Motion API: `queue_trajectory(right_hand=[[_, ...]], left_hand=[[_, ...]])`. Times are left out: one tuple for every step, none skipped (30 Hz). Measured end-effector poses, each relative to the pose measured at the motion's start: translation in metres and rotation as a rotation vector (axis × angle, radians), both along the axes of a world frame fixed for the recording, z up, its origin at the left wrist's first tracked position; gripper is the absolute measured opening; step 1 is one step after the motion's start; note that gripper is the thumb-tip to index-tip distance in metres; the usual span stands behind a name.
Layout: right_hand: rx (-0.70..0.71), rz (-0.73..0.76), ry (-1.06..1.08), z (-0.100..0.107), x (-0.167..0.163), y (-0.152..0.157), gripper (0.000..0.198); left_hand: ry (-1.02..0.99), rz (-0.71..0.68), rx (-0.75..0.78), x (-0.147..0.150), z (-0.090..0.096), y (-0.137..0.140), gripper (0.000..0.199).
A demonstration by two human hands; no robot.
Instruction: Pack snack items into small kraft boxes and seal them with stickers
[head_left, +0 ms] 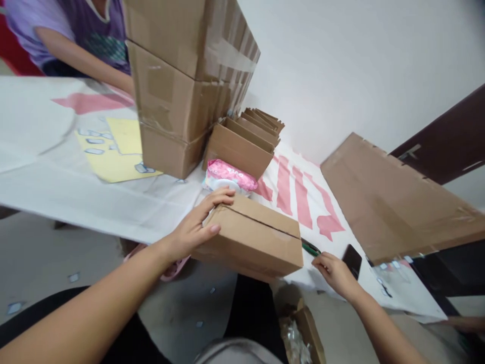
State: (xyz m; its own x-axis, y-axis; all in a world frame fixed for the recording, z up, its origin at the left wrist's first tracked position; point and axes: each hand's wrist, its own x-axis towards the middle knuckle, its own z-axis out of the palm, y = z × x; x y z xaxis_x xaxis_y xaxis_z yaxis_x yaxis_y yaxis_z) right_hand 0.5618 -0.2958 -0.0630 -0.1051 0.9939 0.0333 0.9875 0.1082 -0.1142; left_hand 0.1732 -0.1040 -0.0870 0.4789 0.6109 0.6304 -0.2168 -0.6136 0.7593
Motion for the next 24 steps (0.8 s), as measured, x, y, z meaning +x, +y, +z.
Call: queue_trajectory(right_hand=[[-0.014,-0.042,-0.009,-0.01,0.003,-0.007,0.021],[-0.012,-0.08,-0.006,-0.019,0.005,-0.013,0.02],[0.005,-0.113,0.009,-0.027,0.007,-0.018,0.02],[0.03,-0.143,0.036,-0.033,0.008,-0.021,0.019],[0.057,-0.166,0.072,-0.038,0.01,-0.023,0.019],[0.076,-0.183,0.108,-0.041,0.011,-0.025,0.021],[0.085,-0.191,0.139,-0.043,0.013,-0.026,0.024],[0.09,-0.191,0.162,-0.045,0.014,-0.027,0.025],[0.099,-0.18,0.175,-0.045,0.014,-0.028,0.025],[0.113,-0.162,0.18,-0.046,0.014,-0.029,0.024],[0.134,-0.143,0.182,-0.047,0.014,-0.03,0.026],[0.161,-0.127,0.182,-0.048,0.014,-0.031,0.028],[0.19,-0.118,0.18,-0.05,0.013,-0.032,0.032],[0.216,-0.118,0.174,-0.052,0.013,-0.033,0.035],[0.238,-0.123,0.163,-0.054,0.013,-0.034,0.038],[0.251,-0.131,0.144,-0.056,0.013,-0.034,0.039],[0.262,-0.136,0.118,-0.058,0.013,-0.034,0.039],[0.274,-0.137,0.087,-0.059,0.014,-0.033,0.038],[0.293,-0.133,0.053,-0.059,0.014,-0.031,0.035],[0.32,-0.123,0.02,-0.057,0.013,-0.028,0.032],[0.352,-0.107,-0.008,-0.054,0.012,-0.024,0.03],[0.387,-0.087,-0.029,-0.05,0.009,-0.02,0.028],[0.419,-0.063,-0.039,-0.044,0.004,-0.015,0.027],[0.446,-0.041,-0.037,-0.037,-0.002,-0.01,0.026]], left_hand=[[-0.001,0.001,0.004,0.0,0.0,0.0,0.049],[-0.005,0.004,0.007,0.0,0.0,0.0,0.049],[-0.006,0.008,0.009,0.0,0.0,0.0,0.048],[-0.001,0.011,0.011,0.0,0.0,0.0,0.048],[0.007,0.014,0.012,0.0,0.0,0.0,0.048],[0.016,0.02,0.013,0.0,0.0,0.0,0.048],[0.023,0.03,0.012,0.0,0.001,-0.001,0.048],[0.028,0.039,0.01,0.0,0.001,-0.001,0.047],[0.031,0.046,0.01,0.0,0.002,-0.002,0.047],[0.031,0.051,0.011,0.0,0.002,-0.002,0.047],[0.03,0.053,0.012,0.0,0.002,-0.002,0.047],[0.029,0.052,0.015,0.0,0.002,-0.002,0.047],[0.03,0.049,0.019,0.0,0.002,-0.002,0.047],[0.031,0.048,0.02,0.001,0.002,-0.002,0.047],[0.032,0.048,0.02,0.001,0.002,-0.002,0.047],[0.034,0.045,0.02,0.001,0.001,-0.002,0.047],[0.033,0.04,0.021,0.002,0.001,-0.003,0.048],[0.026,0.036,0.018,0.002,0.001,-0.003,0.049],[0.012,0.035,0.011,0.003,0.0,-0.003,0.051],[-0.006,0.041,0.003,0.003,-0.001,-0.004,0.055],[-0.024,0.054,-0.003,0.003,-0.001,-0.004,0.059],[-0.039,0.082,0.0,0.003,-0.002,-0.005,0.062],[-0.044,0.121,0.016,0.002,-0.002,-0.006,0.064],[-0.035,0.161,0.047,0.001,-0.001,-0.007,0.065]])
